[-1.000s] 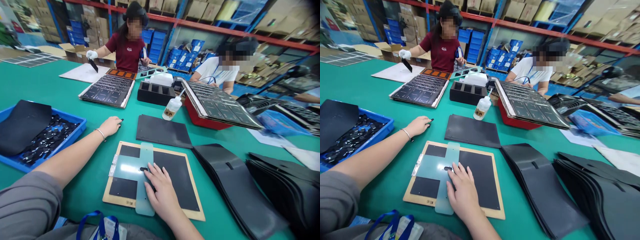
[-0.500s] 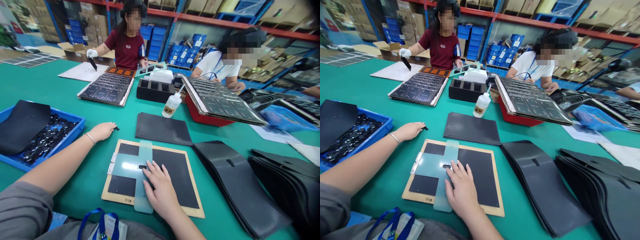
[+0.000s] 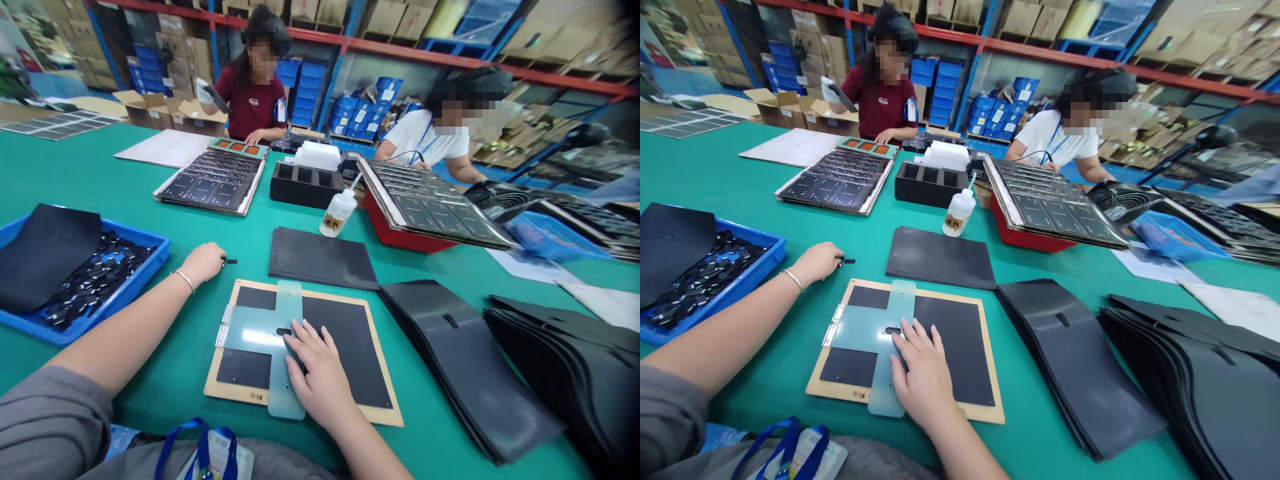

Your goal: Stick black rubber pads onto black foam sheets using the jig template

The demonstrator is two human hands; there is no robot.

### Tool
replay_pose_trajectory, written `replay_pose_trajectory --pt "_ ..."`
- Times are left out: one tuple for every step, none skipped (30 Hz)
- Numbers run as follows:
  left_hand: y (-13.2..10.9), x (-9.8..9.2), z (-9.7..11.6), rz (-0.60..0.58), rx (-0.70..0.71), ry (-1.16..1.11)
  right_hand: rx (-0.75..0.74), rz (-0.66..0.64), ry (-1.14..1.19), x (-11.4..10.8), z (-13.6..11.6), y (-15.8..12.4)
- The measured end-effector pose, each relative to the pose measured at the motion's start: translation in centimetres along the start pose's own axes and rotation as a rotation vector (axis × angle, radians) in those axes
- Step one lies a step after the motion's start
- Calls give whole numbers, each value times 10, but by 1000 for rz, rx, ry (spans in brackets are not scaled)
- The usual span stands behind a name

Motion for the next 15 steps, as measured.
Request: replay_pose_trajectory --pt "2 1 -2 -12 -16 -9 -2 3 3 0 0 0" --pt "5 1 -5 -24 -34 -20 -3 9 8 0 0 0" --pt "7 2 -7 -36 -51 -33 -4 16 13 0 0 0" --pt "9 2 -9 -48 -65 -46 -5 22 17 0 0 0" --pt "12 2 -11 -62 -76 -60 -6 26 20 0 1 1" --pt "14 2 -12 -74 -83 -73 -8 28 21 1 1 1" --pt "16 2 -13 -85 -86 -83 -9 27 21 1 1 1" --pt "18 2 -13 -91 -88 -92 -9 24 21 1 1 1" --pt "19 1 -13 -94 -89 -98 -7 20 19 1 1 1" --pt "20 0 -13 -94 -88 -104 -5 15 17 1 1 1" --pt "20 -1 -12 -93 -84 -111 -3 11 16 1 1 1" --pt "20 -1 -11 -90 -79 -119 -2 8 16 1 1 0" --pt "20 -2 -11 -87 -73 -130 -2 9 17 1 1 0" --pt "19 -3 -10 -82 -67 -143 -3 11 19 0 1 0" --pt "18 -5 -10 -74 -59 -159 -3 14 22 0 1 0"
Point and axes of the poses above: each hand's wrist, its own y-axis towards the middle knuckle, its own x-axis out of the palm, z = x × y, the point moved 3 cm from there along y, towards the middle knuckle, and after that the axes turned 3 degrees about -z, right-handed, at the moved point
